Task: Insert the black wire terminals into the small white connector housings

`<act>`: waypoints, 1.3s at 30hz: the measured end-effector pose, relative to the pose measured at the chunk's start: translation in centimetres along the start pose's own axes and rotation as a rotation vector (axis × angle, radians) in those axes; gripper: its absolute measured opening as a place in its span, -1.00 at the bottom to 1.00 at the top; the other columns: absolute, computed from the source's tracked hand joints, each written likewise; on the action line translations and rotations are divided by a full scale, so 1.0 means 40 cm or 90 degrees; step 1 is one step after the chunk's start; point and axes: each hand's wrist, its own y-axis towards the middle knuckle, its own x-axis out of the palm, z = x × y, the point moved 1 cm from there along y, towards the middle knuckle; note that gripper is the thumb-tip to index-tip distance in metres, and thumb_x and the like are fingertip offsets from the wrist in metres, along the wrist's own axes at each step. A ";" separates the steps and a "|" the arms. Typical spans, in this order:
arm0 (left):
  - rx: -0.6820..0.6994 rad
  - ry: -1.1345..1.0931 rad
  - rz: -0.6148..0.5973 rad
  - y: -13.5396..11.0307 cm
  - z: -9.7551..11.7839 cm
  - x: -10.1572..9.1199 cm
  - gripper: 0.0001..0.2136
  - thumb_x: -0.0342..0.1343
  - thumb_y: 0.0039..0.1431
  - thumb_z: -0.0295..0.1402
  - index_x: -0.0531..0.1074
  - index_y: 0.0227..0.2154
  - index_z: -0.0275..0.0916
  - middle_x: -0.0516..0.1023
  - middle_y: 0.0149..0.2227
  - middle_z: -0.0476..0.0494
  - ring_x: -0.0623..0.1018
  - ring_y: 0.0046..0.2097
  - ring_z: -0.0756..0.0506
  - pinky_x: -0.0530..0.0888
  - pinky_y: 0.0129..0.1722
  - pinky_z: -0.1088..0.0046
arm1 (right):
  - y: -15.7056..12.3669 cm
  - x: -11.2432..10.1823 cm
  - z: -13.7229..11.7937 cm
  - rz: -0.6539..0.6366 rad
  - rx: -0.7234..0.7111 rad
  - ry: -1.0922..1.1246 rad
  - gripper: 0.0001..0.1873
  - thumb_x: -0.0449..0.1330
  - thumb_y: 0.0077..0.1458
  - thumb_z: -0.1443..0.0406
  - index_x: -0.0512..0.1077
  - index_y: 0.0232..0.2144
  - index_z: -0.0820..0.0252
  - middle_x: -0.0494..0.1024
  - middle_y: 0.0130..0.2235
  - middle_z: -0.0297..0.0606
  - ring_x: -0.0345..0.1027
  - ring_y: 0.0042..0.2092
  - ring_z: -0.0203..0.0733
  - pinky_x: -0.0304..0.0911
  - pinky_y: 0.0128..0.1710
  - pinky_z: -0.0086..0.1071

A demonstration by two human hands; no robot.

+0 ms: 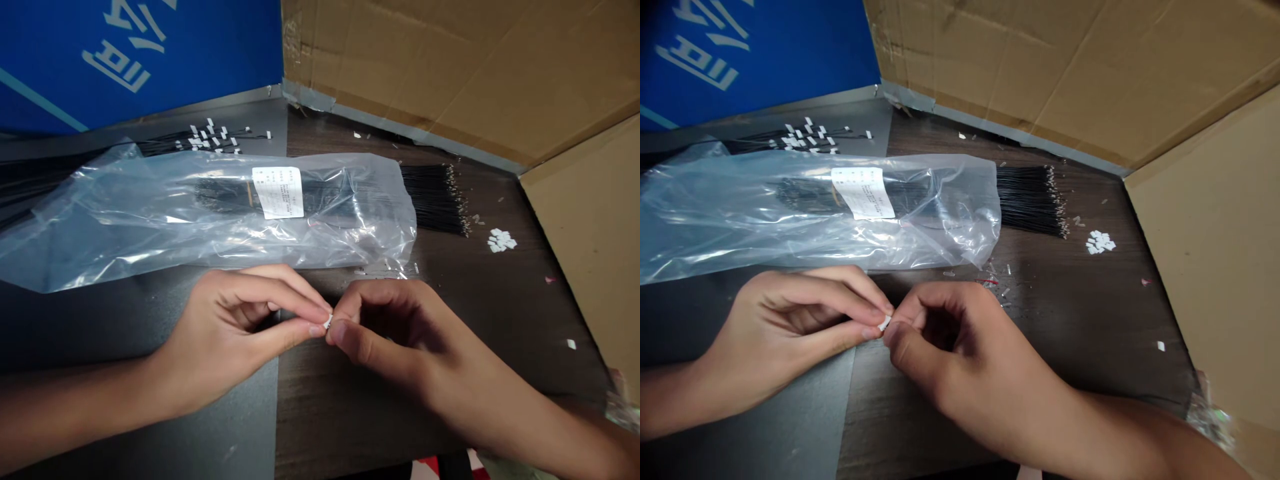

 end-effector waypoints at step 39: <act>0.110 0.133 0.016 -0.016 0.002 0.001 -0.81 0.31 0.18 -0.65 0.67 -0.33 -0.20 0.73 -0.29 -0.07 0.73 -0.27 -0.02 0.64 -0.22 0.59 | -0.010 -0.004 0.001 0.024 -0.032 -0.073 -0.81 0.35 0.25 0.20 0.54 -0.37 0.16 0.56 -0.40 -0.32 0.37 -0.36 -0.27 0.30 -0.36 -0.45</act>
